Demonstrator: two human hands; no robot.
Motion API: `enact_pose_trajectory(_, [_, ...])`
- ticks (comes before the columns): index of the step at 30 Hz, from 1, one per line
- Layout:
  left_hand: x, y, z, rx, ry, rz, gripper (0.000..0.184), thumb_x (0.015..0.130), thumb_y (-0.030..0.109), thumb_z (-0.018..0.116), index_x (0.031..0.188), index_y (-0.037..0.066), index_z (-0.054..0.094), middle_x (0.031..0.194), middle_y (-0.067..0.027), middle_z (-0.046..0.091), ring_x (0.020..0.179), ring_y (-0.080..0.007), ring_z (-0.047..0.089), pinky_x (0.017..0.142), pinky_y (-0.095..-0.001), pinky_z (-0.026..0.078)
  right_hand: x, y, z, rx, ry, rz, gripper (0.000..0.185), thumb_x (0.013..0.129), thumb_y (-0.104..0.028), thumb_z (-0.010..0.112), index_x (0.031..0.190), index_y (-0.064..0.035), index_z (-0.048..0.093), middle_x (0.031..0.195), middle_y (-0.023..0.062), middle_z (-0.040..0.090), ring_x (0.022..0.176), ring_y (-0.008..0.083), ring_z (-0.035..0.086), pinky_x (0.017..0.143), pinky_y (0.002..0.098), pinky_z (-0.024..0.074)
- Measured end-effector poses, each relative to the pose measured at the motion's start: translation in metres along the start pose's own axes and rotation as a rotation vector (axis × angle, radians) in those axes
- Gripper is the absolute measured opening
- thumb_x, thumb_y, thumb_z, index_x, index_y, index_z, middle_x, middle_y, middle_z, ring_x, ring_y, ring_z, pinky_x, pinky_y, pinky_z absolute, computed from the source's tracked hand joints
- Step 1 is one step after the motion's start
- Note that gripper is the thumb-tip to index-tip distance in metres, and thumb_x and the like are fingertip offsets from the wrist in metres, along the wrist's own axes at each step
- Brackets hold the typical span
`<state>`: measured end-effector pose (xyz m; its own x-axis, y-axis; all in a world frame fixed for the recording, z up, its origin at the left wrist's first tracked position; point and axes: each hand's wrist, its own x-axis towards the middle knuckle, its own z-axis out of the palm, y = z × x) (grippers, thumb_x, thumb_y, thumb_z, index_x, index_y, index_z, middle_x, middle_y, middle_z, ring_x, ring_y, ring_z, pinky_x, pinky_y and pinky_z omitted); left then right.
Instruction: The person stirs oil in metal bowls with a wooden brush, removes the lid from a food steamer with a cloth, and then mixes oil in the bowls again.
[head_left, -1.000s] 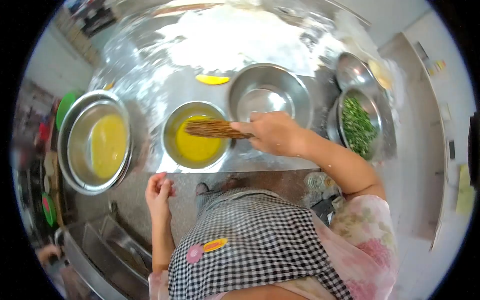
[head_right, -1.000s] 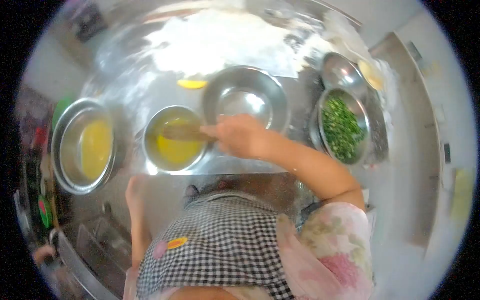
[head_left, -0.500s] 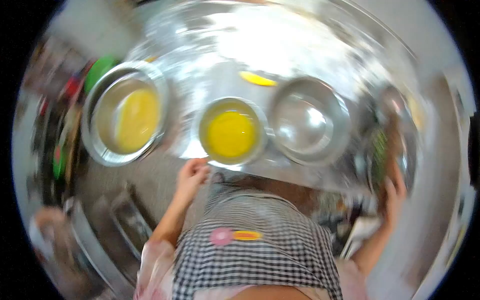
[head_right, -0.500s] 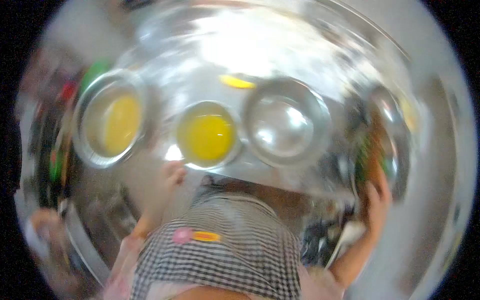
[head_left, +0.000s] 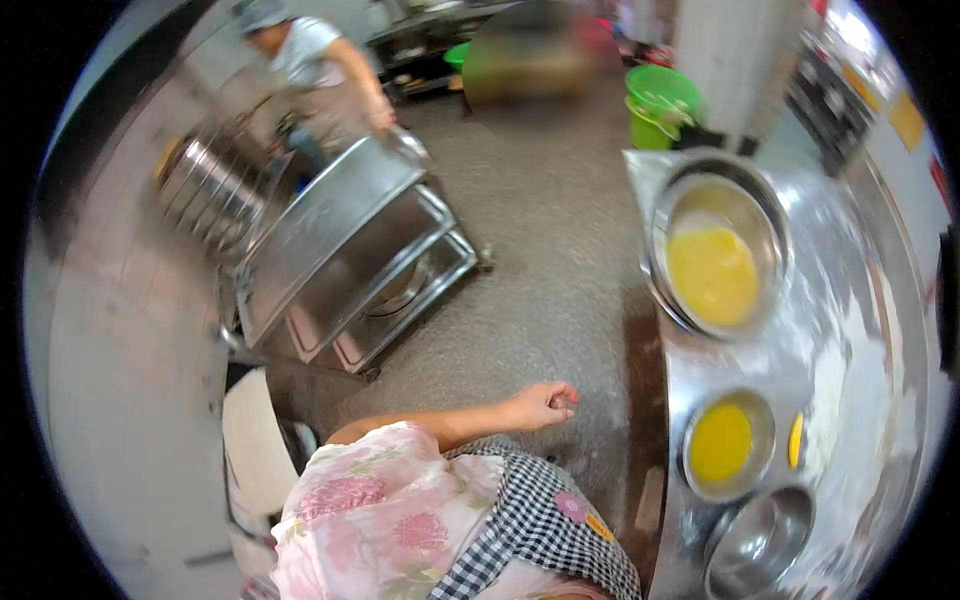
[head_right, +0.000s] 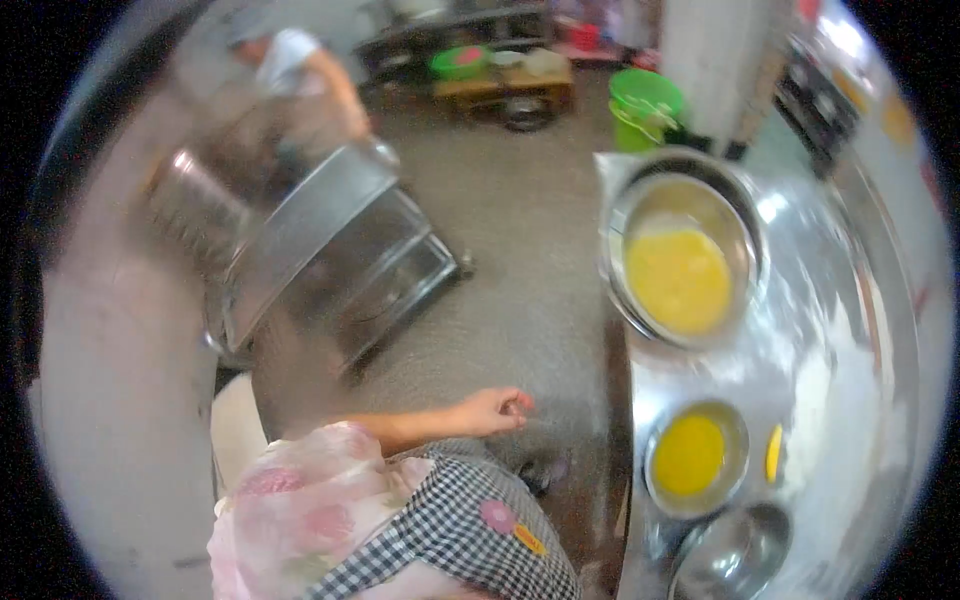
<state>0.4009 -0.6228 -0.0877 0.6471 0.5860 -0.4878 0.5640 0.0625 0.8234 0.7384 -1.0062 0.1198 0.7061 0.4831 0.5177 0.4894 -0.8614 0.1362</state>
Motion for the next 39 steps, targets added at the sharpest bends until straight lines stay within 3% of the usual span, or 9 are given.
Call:
enact_pose_trajectory(4, [-0.079, -0.057, -0.103, 0.073, 0.440, -0.098, 0.048, 0.081, 0.027, 0.068, 0.121, 0.005, 0.053, 0.108, -0.0120, 0.063, 0.098, -0.0240, 0.062, 0.086, -0.0367, 0.049, 0.041, -0.151, 0.055, 0.687, -0.161, -0.160, 0.035, 0.094, -0.020, 0.057, 0.120, 0.0036, 0.058, 0.111, 0.0203, 0.063, 0.102, 0.0299, 0.061, 0.088, 0.0371, 0.0508])
enact_pose_trajectory(6, [-0.133, -0.115, -0.165, 0.174, 0.890, -0.079, 0.047, 0.079, 0.025, 0.069, 0.120, 0.009, 0.053, 0.116, -0.0132, 0.057, 0.107, -0.0257, 0.057, 0.092, -0.0376, 0.045, 0.046, -0.266, 0.078, 0.479, 0.077, -0.748, 0.047, 0.088, -0.017, 0.066, 0.129, -0.0022, 0.051, 0.091, 0.0197, 0.066, 0.083, 0.0280, 0.063, 0.073, 0.0394, 0.0509])
enact_pose_trajectory(7, [-0.178, -0.145, -0.205, 0.250, 1.000, -0.155, 0.049, 0.077, 0.025, 0.070, 0.120, 0.007, 0.053, 0.123, -0.0150, 0.053, 0.116, -0.0291, 0.050, 0.099, -0.0394, 0.041, 0.032, -0.330, 0.092, 0.864, -0.325, -0.528, 0.045, 0.088, -0.003, 0.050, 0.132, 0.0027, 0.048, 0.131, 0.0179, 0.053, 0.120, 0.0304, 0.050, 0.103, 0.0356, 0.0354])
enact_pose_trajectory(10, [-0.316, -0.232, -0.294, 0.294, 1.599, -0.380, 0.050, 0.075, 0.025, 0.072, 0.115, 0.002, 0.054, 0.118, -0.0179, 0.054, 0.113, -0.0337, 0.049, 0.099, -0.0425, 0.038, -0.016, -0.523, 0.029, 1.078, -0.486, -0.950, 0.056, 0.082, -0.005, 0.058, 0.136, -0.0018, 0.044, 0.137, 0.0202, 0.044, 0.127, 0.0362, 0.040, 0.107, 0.0434, 0.0291])
enact_pose_trajectory(14, [-0.448, -0.320, -0.360, 0.299, 1.924, -0.675, 0.065, 0.074, 0.033, 0.075, 0.123, 0.001, 0.048, 0.131, -0.0238, 0.047, 0.121, -0.0380, 0.045, 0.103, -0.0425, 0.035, -0.066, -0.716, -0.023, 0.970, -0.416, -1.279, 0.066, 0.081, -0.004, 0.062, 0.141, -0.0087, 0.037, 0.140, 0.0238, 0.038, 0.130, 0.0402, 0.036, 0.108, 0.0453, 0.0289])
enact_pose_trajectory(22, [-0.464, -0.480, -0.452, -0.127, 1.890, -0.552, 0.088, 0.077, 0.040, 0.071, 0.139, -0.006, 0.029, 0.136, -0.0299, 0.042, 0.124, -0.0418, 0.045, 0.104, -0.0411, 0.036, -0.184, -0.919, -0.131, 1.054, -0.470, -1.571, 0.064, 0.083, -0.009, 0.063, 0.142, -0.0080, 0.036, 0.139, 0.0237, 0.039, 0.129, 0.0372, 0.039, 0.108, 0.0430, 0.0317])
enact_pose_trajectory(29, [-0.454, -0.416, -0.452, -0.233, 1.784, -0.570, 0.061, 0.087, 0.024, 0.061, 0.137, 0.000, 0.035, 0.128, -0.0241, 0.051, 0.117, -0.0386, 0.050, 0.097, -0.0424, 0.041, -0.387, -1.044, -0.227, 1.214, -0.992, -2.026, 0.073, 0.085, -0.024, 0.065, 0.146, -0.0063, 0.029, 0.140, 0.0206, 0.040, 0.121, 0.0314, 0.048, 0.095, 0.0389, 0.0443])
enact_pose_trajectory(37, [-0.445, -0.419, -0.446, -0.439, 1.575, -0.240, 0.069, 0.089, 0.020, 0.058, 0.141, -0.006, 0.022, 0.141, -0.0260, 0.036, 0.125, -0.0370, 0.045, 0.106, -0.0427, 0.034, -0.555, -1.108, -0.336, 1.112, -1.630, -1.386, 0.083, 0.085, -0.021, 0.067, 0.148, -0.0074, 0.017, 0.128, 0.0210, 0.051, 0.099, 0.0246, 0.061, 0.070, 0.0365, 0.0540])
enact_pose_trajectory(39, [-0.461, -0.407, -0.450, -0.609, 1.308, -0.116, 0.078, 0.091, 0.021, 0.057, 0.144, -0.007, 0.009, 0.135, -0.0326, 0.039, 0.115, -0.0374, 0.052, 0.100, -0.0433, 0.040, -0.575, -1.126, -0.310, 1.285, -1.738, -1.243, 0.069, 0.083, -0.010, 0.063, 0.141, -0.0101, 0.025, 0.101, 0.0135, 0.057, 0.071, 0.0177, 0.060, 0.048, 0.0291, 0.0496])
